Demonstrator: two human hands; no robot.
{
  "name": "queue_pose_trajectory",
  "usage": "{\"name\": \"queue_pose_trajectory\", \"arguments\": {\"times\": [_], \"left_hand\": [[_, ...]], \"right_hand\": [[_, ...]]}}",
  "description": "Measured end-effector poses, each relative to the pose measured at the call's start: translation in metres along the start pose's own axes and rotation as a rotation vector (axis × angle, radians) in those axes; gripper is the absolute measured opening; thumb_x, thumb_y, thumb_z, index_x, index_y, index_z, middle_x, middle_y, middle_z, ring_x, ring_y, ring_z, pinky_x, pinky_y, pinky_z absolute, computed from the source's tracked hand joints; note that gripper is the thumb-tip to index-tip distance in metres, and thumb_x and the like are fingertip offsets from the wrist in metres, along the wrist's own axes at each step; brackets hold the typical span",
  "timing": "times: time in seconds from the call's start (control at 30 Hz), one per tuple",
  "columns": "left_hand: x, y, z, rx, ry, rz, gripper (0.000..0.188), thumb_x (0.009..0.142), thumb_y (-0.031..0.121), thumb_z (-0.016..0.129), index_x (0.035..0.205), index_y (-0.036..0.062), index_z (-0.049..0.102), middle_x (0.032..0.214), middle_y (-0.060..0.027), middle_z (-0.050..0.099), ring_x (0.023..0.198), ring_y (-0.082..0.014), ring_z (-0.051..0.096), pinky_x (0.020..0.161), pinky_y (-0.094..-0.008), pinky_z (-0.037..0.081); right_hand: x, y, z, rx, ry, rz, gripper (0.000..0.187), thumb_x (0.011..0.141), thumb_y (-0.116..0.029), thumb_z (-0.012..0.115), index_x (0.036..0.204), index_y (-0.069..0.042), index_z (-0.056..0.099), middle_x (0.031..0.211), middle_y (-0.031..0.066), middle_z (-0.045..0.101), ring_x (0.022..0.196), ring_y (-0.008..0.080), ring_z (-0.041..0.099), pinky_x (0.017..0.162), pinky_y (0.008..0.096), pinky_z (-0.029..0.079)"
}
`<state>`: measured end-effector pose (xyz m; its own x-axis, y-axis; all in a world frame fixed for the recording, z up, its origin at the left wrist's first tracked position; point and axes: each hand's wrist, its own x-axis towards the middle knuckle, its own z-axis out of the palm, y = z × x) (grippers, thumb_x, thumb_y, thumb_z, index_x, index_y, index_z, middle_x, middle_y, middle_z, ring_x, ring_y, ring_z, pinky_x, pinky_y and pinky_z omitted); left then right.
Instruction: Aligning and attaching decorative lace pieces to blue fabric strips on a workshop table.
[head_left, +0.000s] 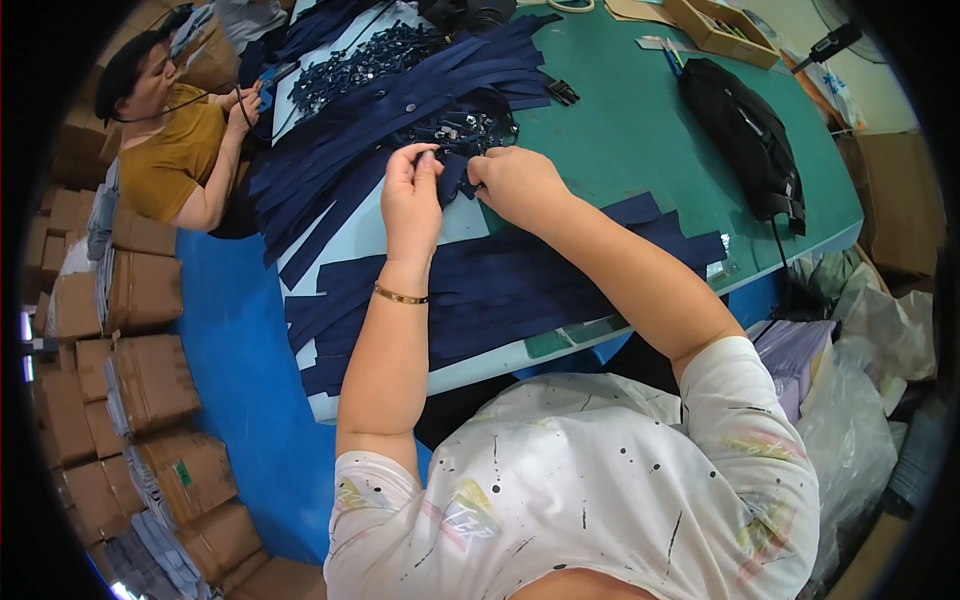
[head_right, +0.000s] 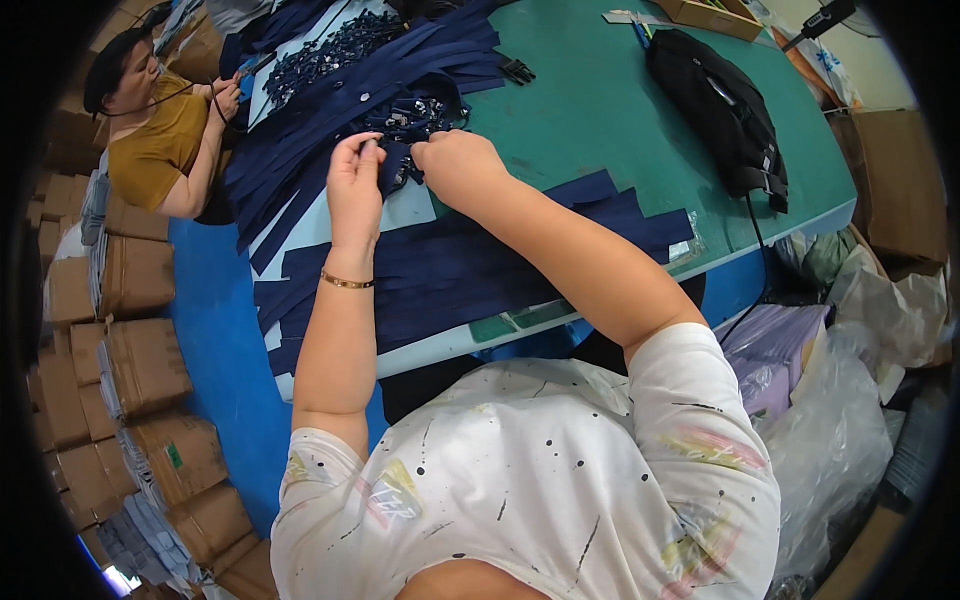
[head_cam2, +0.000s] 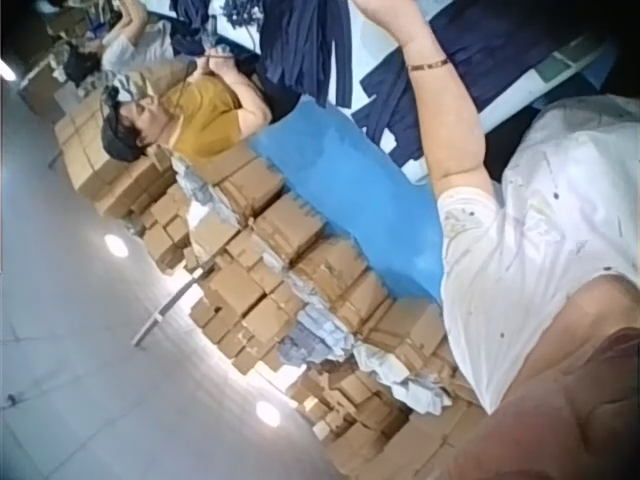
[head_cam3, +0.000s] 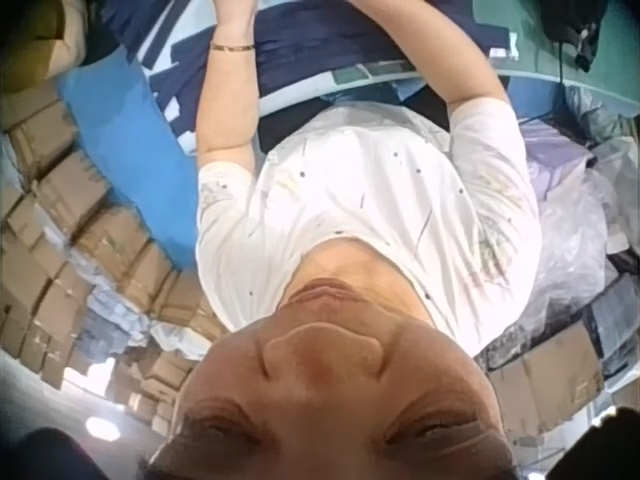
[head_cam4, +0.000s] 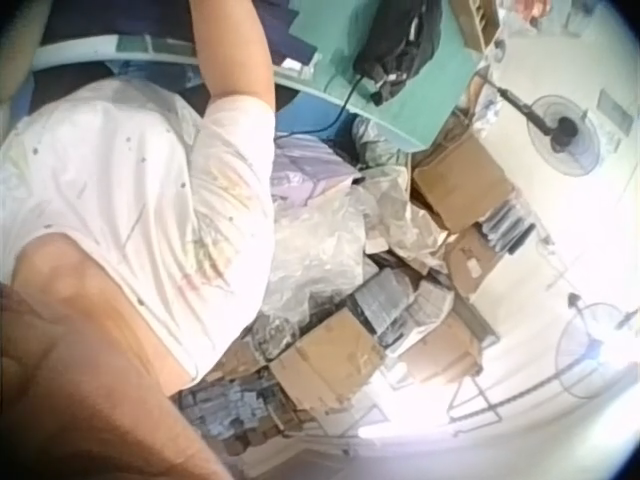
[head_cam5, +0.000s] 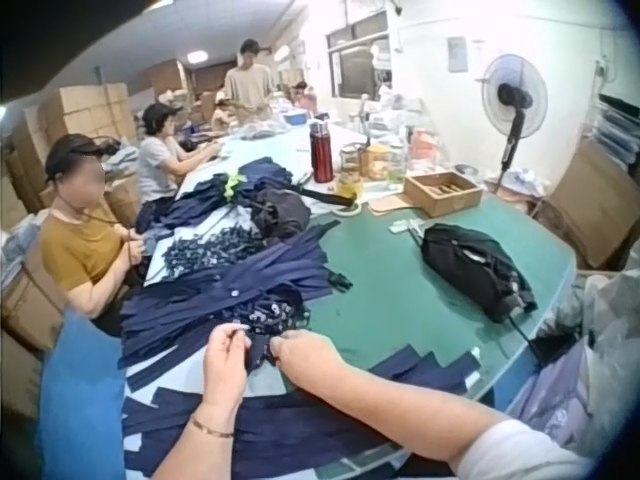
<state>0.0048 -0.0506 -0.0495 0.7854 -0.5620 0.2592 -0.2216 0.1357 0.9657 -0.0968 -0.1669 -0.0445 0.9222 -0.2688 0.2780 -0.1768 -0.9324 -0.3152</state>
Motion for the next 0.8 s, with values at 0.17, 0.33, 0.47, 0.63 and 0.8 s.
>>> {"name": "queue_pose_trajectory", "arguments": {"times": [0.17,0.33,0.47,0.63,0.8], "left_hand": [[-0.006,0.007,0.004,-0.160,-0.180,-0.251,0.016,0.093,0.004,0.049,0.108,-0.0004,0.055,0.093,-0.0070,0.063,0.084,-0.0090,0.059,0.076,-0.0208,0.047],[-0.004,0.007,0.000,-0.177,-0.191,-0.199,0.015,0.093,0.005,0.052,0.106,-0.0011,0.056,0.097,-0.0108,0.066,0.088,-0.0114,0.062,0.078,-0.0219,0.049],[-0.004,0.007,-0.001,-0.185,-0.191,-0.238,0.015,0.092,0.005,0.053,0.106,-0.0010,0.057,0.097,-0.0098,0.066,0.088,-0.0108,0.062,0.078,-0.0221,0.049],[-0.006,0.006,0.001,-0.172,-0.174,-0.209,0.015,0.091,0.005,0.056,0.105,-0.0005,0.059,0.094,-0.0059,0.066,0.084,-0.0089,0.061,0.075,-0.0203,0.048],[-0.007,0.004,-0.002,-0.155,-0.189,-0.227,0.018,0.087,0.004,0.061,0.104,0.0005,0.063,0.093,-0.0028,0.063,0.081,-0.0081,0.059,0.075,-0.0203,0.047]], "right_hand": [[-0.007,0.006,-0.004,-0.021,0.046,0.001,0.013,0.073,-0.017,0.068,0.083,-0.012,0.062,0.085,0.0041,0.060,0.088,0.0239,0.060,0.071,0.0363,0.051],[-0.010,0.017,-0.012,-0.020,0.033,-0.028,0.013,0.073,-0.018,0.069,0.084,-0.013,0.063,0.087,0.0016,0.061,0.090,0.0226,0.060,0.071,0.0358,0.052],[-0.009,0.018,-0.015,-0.007,-0.060,0.011,0.013,0.076,-0.019,0.066,0.086,-0.013,0.064,0.088,0.0013,0.064,0.091,0.0222,0.061,0.072,0.0349,0.052],[-0.008,0.017,-0.016,-0.004,-0.114,0.033,0.011,0.078,-0.020,0.064,0.087,-0.014,0.064,0.090,0.0013,0.065,0.091,0.0223,0.062,0.073,0.0348,0.052],[-0.008,0.020,-0.011,0.043,-0.019,0.019,0.013,0.079,-0.023,0.064,0.086,-0.013,0.065,0.086,0.0052,0.066,0.086,0.0244,0.064,0.070,0.0372,0.052]]}}
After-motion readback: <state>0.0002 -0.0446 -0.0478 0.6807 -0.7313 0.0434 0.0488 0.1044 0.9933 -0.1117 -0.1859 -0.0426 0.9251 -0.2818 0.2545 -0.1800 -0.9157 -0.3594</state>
